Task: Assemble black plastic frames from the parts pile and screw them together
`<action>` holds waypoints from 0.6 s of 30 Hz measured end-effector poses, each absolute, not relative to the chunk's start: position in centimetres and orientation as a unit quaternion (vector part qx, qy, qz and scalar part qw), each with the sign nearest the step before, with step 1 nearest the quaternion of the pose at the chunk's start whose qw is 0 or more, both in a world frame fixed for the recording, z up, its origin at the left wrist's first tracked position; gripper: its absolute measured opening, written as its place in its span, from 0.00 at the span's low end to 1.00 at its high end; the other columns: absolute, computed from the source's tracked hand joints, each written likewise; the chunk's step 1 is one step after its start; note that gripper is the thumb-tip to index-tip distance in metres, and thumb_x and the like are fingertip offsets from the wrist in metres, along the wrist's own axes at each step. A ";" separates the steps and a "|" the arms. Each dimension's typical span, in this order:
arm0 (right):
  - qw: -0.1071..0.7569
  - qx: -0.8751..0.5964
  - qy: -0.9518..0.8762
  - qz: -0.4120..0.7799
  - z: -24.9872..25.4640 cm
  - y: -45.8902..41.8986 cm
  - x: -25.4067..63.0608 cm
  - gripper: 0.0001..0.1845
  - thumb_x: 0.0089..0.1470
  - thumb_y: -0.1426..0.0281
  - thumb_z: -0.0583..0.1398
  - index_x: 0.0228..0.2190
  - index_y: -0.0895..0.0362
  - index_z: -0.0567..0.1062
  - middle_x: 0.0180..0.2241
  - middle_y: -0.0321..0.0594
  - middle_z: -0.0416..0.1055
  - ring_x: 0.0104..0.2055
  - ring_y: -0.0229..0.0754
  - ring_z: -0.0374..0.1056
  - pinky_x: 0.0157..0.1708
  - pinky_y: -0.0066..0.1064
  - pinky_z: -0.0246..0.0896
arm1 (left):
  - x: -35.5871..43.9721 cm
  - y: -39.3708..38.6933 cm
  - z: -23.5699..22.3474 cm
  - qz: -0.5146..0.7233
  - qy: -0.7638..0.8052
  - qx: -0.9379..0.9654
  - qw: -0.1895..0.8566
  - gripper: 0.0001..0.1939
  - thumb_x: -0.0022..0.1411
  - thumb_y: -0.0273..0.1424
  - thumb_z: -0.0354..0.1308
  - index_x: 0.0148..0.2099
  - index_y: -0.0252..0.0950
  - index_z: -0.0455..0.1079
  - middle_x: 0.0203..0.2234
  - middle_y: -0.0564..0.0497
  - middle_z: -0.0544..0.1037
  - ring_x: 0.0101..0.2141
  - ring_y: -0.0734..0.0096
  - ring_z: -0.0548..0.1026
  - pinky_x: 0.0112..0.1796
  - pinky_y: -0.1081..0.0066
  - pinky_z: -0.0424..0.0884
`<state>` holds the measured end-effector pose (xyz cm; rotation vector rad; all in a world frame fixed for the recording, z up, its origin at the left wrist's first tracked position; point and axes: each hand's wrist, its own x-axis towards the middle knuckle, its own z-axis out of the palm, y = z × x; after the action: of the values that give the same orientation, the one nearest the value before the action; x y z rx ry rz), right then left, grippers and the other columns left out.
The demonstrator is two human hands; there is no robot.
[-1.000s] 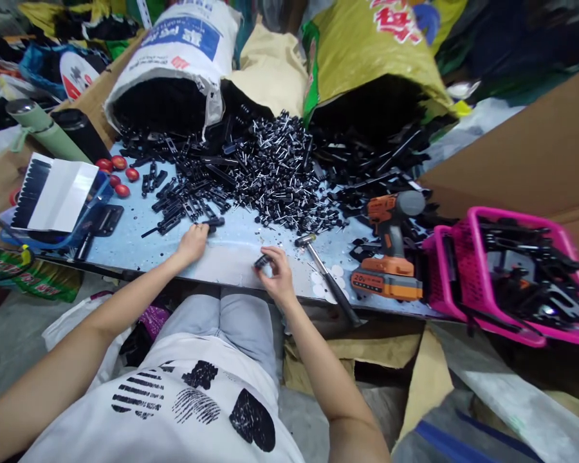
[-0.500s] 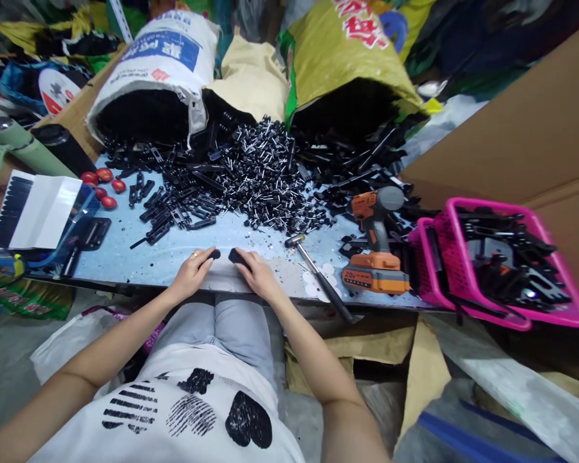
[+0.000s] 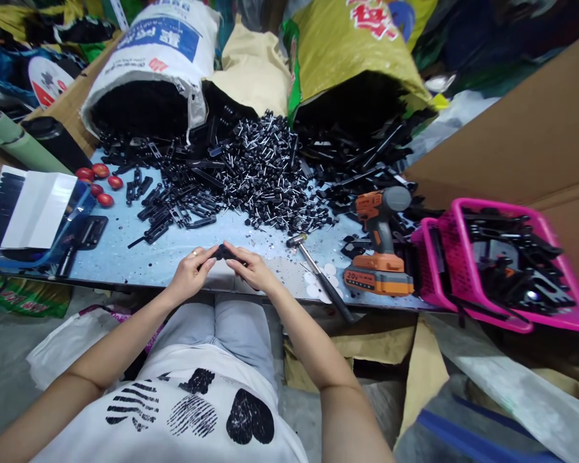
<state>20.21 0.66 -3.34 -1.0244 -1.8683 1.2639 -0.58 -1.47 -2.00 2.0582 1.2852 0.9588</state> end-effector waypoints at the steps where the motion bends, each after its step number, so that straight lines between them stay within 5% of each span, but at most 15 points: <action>1: 0.317 -0.387 -0.718 0.484 -3.1 0.7 20.2 0.28 0.58 0.58 0.54 0.58 0.51 0.62 0.35 0.37 0.65 0.23 0.28 0.60 0.27 0.25 0.64 | -0.6 -1.4 -2.0 0.352 0.465 0.768 0.267 0.19 0.66 0.32 0.47 0.56 0.34 0.67 0.36 0.45 0.73 0.37 0.69 0.72 0.42 0.70 0.68; 10: 0.428 -0.402 -0.675 0.447 -3.6 -0.6 15.8 0.30 0.59 0.57 0.52 0.60 0.49 0.57 0.35 0.39 0.65 0.23 0.31 0.61 0.26 0.28 0.66 | 1.7 -1.5 -1.9 0.494 0.509 0.677 0.196 0.19 0.68 0.34 0.43 0.55 0.36 0.67 0.35 0.45 0.73 0.37 0.69 0.72 0.41 0.68 0.69; 15: 0.307 -0.433 -0.761 0.373 -3.9 0.9 17.6 0.26 0.60 0.57 0.50 0.58 0.49 0.62 0.44 0.41 0.69 0.38 0.39 0.68 0.42 0.34 0.66 | 1.0 -1.7 -3.9 0.440 0.561 0.668 0.212 0.20 0.69 0.33 0.40 0.57 0.36 0.64 0.40 0.43 0.73 0.41 0.66 0.72 0.42 0.64 0.70; 18: 0.202 -0.607 -0.734 0.229 -3.5 3.4 23.5 0.21 0.59 0.63 0.53 0.52 0.55 0.70 0.48 0.48 0.68 0.50 0.47 0.64 0.50 0.40 0.59 | 0.5 -1.7 -4.7 0.308 0.569 0.742 0.174 0.23 0.64 0.29 0.46 0.61 0.37 0.59 0.49 0.39 0.68 0.49 0.57 0.69 0.48 0.55 0.66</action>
<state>23.54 3.36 -3.46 -1.6939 -2.0491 0.6380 0.53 -1.67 -4.66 2.1041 1.6130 0.8734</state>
